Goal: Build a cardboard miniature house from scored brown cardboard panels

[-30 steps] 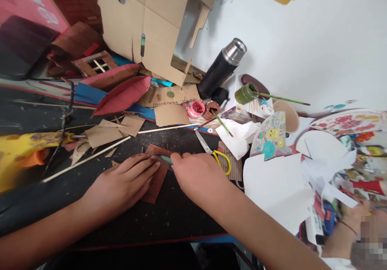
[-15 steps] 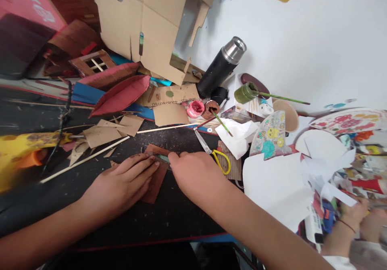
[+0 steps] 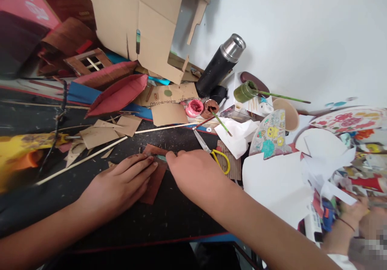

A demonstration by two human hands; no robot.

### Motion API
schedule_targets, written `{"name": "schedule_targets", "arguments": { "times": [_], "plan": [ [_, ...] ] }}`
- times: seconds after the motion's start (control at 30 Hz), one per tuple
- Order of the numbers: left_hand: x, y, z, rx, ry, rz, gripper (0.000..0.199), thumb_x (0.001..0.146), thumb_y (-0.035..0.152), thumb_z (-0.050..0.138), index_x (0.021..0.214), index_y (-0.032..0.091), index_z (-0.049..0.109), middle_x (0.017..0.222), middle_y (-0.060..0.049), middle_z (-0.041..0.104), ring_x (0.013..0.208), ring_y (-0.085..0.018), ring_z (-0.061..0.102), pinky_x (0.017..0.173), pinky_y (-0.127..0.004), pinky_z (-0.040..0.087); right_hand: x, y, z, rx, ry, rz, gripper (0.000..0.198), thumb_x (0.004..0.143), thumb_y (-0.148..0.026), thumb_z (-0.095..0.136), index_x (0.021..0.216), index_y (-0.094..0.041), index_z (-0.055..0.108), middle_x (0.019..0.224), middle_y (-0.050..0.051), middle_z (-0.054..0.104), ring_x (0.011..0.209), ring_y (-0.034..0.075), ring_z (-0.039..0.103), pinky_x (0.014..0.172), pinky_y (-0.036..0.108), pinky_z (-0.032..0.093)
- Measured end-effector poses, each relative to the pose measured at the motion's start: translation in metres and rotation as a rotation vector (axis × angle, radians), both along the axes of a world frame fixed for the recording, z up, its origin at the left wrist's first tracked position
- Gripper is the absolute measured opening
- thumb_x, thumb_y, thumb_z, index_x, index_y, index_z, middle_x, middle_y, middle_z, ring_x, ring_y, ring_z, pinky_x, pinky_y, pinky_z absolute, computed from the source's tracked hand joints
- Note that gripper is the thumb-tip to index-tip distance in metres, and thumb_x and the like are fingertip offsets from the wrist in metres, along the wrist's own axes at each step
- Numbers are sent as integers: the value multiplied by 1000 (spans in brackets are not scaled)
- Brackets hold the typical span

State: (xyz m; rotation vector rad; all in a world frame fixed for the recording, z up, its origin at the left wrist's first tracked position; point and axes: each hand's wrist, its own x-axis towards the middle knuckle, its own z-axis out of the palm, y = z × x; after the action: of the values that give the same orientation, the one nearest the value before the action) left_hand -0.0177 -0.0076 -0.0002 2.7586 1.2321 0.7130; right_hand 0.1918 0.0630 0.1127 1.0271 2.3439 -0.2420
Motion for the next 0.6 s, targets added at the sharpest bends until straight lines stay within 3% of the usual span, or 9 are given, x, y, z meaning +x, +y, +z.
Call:
{"name": "schedule_targets", "arguments": {
  "times": [0.17,0.6],
  "plan": [
    [0,1,2,-4,7,-6,37,103,13,47,126,9,76,121,-14,79,122,-30,68,95,-39,60,3,-3,0,34,1,-13,21,111,-25,47,114,-16,65,82,9,75,72,26,77,59,30,46],
    [0,0,0,-28,-4,-25,37,102,13,49,129,10,75,123,-15,78,125,-31,68,100,-40,61,3,-4,-1,31,2,-41,22,110,-28,47,117,-18,66,82,8,75,73,27,78,60,31,45]
  ]
}}
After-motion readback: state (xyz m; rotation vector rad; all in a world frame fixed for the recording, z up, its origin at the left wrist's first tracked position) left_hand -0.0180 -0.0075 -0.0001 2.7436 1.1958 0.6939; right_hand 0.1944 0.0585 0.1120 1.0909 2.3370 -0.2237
